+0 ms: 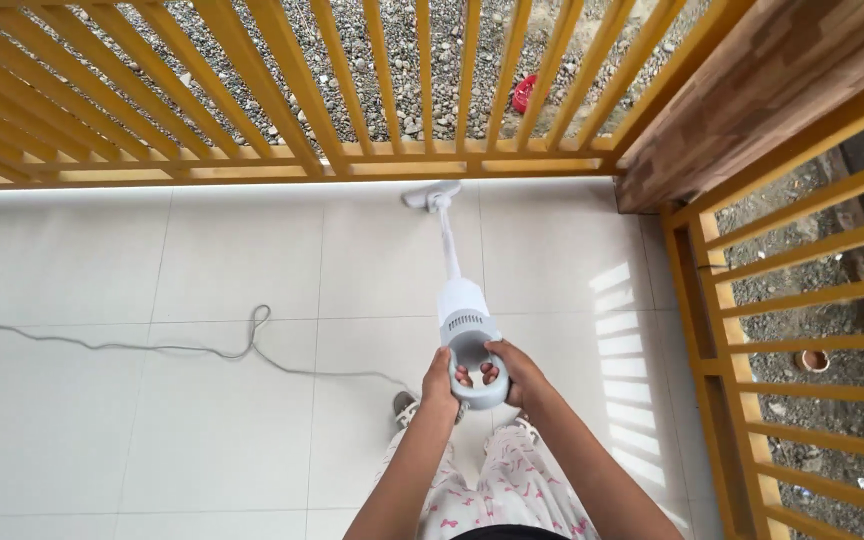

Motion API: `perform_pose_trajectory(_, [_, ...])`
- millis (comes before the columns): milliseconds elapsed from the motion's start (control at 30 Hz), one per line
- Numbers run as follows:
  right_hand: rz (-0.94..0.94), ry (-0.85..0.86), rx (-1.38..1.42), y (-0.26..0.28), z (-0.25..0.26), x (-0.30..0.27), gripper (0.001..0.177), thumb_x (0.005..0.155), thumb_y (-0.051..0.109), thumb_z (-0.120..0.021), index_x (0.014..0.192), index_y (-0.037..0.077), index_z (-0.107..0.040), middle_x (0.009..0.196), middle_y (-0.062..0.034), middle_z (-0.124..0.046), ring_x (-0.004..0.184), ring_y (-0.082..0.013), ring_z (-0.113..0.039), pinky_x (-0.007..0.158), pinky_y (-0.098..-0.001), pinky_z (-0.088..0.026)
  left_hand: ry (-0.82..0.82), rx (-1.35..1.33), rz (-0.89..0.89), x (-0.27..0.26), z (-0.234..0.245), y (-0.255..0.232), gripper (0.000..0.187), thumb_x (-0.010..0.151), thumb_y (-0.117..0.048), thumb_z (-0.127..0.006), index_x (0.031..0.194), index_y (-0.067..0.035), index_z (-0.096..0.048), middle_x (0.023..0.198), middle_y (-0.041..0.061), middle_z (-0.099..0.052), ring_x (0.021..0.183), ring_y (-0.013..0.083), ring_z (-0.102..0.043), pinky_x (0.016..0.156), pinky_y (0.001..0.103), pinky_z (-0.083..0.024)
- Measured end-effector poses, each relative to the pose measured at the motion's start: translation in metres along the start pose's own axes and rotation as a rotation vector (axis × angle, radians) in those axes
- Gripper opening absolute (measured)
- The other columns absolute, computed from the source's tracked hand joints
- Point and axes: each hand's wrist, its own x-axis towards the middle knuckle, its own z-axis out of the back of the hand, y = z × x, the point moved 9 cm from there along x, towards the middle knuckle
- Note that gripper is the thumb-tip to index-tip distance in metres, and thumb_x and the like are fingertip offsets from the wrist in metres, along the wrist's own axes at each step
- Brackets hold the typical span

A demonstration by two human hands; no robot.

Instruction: Vacuuming a tiled floor on a balcony using a handheld vacuum cleaner.

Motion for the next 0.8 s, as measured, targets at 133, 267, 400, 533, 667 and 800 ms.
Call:
perform_pose_trajectory(133, [-0.05, 0.019, -0.046, -0.018, -0.048, -0.003, 0.064, 0.1, 0.024, -0.059, 0.156, 0.015, -0.03, 0.076, -0.0086, -0.051, 0.049, -0.0036, -0.047, 0.048, -0.0183, -0.05, -0.045, -0.049, 0.011, -0.033, 0.025, -0.038, 0.058, 0.102, -0.036, -0.066, 0.153, -0.036, -0.04, 0.075, 0.016, -0.059, 0.054, 0.0177, -0.056, 0.046, 0.026, -0.047])
perform_pose_trajectory(267, [0.002, 0.063, -0.104, -0.014, -0.112, 0.026, 0.075, 0.101, 0.023, -0.059, 0.163, 0.019, -0.017, 0.079, -0.0126, -0.056, 0.05, -0.005, -0.05, 0.048, -0.0188, -0.05, -0.079, -0.033, -0.077, 0.002, 0.047, -0.098, 0.059, 0.103, -0.036, -0.063, 0.156, -0.033, -0.038, 0.078, 0.016, -0.062, 0.056, 0.0173, -0.058, 0.047, 0.027, -0.05])
perform_pose_trajectory(400, [0.036, 0.089, -0.144, -0.014, -0.175, 0.022, 0.073, 0.103, 0.023, -0.056, 0.165, 0.018, -0.016, 0.08, -0.0116, -0.058, 0.05, -0.0044, -0.05, 0.049, -0.0173, -0.05, -0.071, -0.003, -0.11, 0.009, 0.068, -0.154, 0.059, 0.104, -0.036, -0.06, 0.157, -0.032, -0.035, 0.078, 0.015, -0.061, 0.056, 0.0169, -0.059, 0.047, 0.026, -0.052])
perform_pose_trajectory(533, [-0.004, 0.078, -0.169, -0.046, -0.191, 0.012, 0.073, 0.104, 0.024, -0.055, 0.164, 0.02, -0.015, 0.081, -0.0116, -0.057, 0.053, -0.0054, -0.051, 0.051, -0.0184, -0.051, -0.082, -0.003, -0.076, -0.047, 0.092, -0.167, 0.063, 0.104, -0.039, -0.06, 0.159, -0.033, -0.03, 0.08, 0.012, -0.059, 0.058, 0.0146, -0.057, 0.048, 0.024, -0.051])
perform_pose_trajectory(667, [0.013, 0.088, -0.185, -0.048, -0.212, 0.021, 0.066, 0.105, 0.026, -0.052, 0.163, 0.021, -0.021, 0.08, -0.0096, -0.054, 0.055, -0.0063, -0.051, 0.052, -0.0185, -0.05, -0.06, 0.048, -0.083, -0.048, 0.094, -0.192, 0.064, 0.106, -0.037, -0.057, 0.162, -0.03, -0.026, 0.078, 0.01, -0.058, 0.057, 0.0122, -0.057, 0.048, 0.022, -0.051])
perform_pose_trajectory(800, [0.009, 0.121, -0.178, -0.044, -0.222, 0.045, 0.066, 0.105, 0.024, -0.053, 0.163, 0.021, -0.022, 0.082, -0.0098, -0.055, 0.058, -0.0063, -0.052, 0.054, -0.0169, -0.052, -0.053, 0.003, -0.113, -0.04, 0.088, -0.212, 0.065, 0.104, -0.036, -0.06, 0.161, -0.031, -0.028, 0.078, 0.01, -0.059, 0.057, 0.0126, -0.058, 0.048, 0.022, -0.052])
